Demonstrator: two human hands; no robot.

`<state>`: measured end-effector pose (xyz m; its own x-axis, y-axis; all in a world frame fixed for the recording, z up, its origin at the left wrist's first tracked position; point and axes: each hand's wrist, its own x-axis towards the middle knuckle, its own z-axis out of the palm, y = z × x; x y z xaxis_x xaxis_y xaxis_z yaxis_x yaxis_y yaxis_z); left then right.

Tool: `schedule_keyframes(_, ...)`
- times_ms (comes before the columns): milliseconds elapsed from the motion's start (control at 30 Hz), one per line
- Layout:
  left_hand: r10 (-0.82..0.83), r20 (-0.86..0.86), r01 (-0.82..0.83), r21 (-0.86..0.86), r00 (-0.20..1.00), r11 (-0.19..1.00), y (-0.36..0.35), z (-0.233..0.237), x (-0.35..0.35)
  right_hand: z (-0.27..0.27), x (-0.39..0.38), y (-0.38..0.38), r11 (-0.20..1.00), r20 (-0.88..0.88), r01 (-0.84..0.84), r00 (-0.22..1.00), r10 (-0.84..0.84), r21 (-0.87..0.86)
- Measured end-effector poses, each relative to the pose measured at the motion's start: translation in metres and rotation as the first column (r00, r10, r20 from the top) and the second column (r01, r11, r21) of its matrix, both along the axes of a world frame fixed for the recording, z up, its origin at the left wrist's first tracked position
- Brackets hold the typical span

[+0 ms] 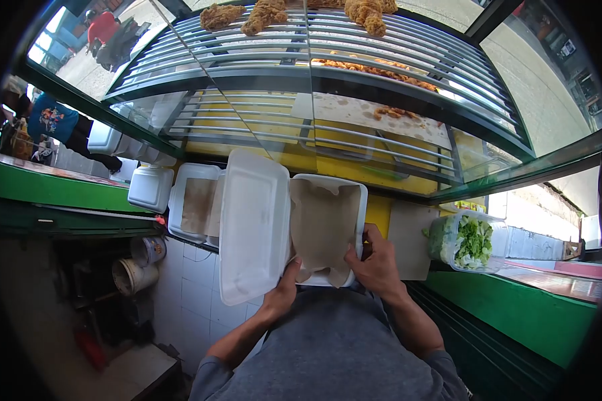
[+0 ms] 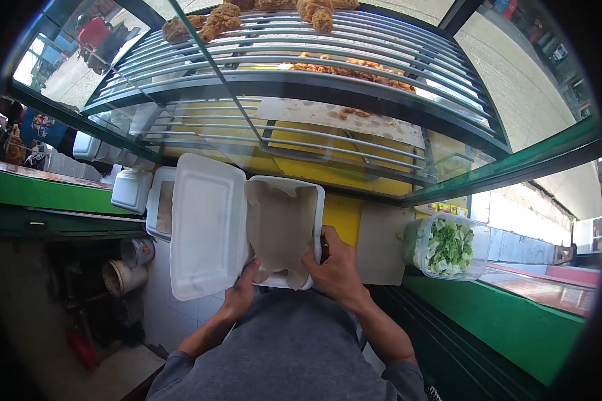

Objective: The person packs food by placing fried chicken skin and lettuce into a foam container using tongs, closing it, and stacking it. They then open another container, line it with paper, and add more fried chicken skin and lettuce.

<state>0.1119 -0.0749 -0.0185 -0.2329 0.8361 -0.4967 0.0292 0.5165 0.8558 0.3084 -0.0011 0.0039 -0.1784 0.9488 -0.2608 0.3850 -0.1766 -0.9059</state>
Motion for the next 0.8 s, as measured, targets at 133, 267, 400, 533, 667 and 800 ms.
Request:
schedule_keyframes(133, 0.041, -0.112, -0.042, -0.014, 0.993, 0.999, 0.004, -0.021, -0.002, 0.014, -0.013, 0.007, 0.896, 0.285, -0.003, 0.948, -0.138, 0.445)
schedule_keyframes(267, -0.017, -0.100, 0.019, 0.022, 0.995, 1.000, 0.009, -0.015, -0.003, 0.022, -0.013, 0.013, 0.682, 0.536, -0.446, 0.839, 0.093, 0.580)
schedule_keyframes(400, -0.111, -0.238, 0.187, 0.327, 0.965, 0.926, 0.007, -0.039, 0.004, 0.021, -0.032, 0.018, 0.719, 0.646, -0.562, 0.735, 0.207, 0.409)
schedule_keyframes(533, -0.258, -0.066, 0.256, -0.034, 0.964, 0.966, 0.018, 0.001, -0.007, 0.015, -0.036, 0.019, 0.769, 0.701, -0.530, 0.697, 0.154, 0.358)
schedule_keyframes(667, -0.384, -0.217, 0.383, -0.050, 0.897, 0.922, 0.007, -0.041, -0.015, 0.011, -0.035, 0.018, 0.758, 0.725, -0.538, 0.677, 0.129, 0.368)
schedule_keyframes(800, -0.191, -0.208, 0.213, 0.086, 0.959, 0.973, 0.003, -0.055, -0.010, 0.015, -0.025, 0.027, 0.775, 0.597, -0.423, 0.799, 0.074, 0.470)
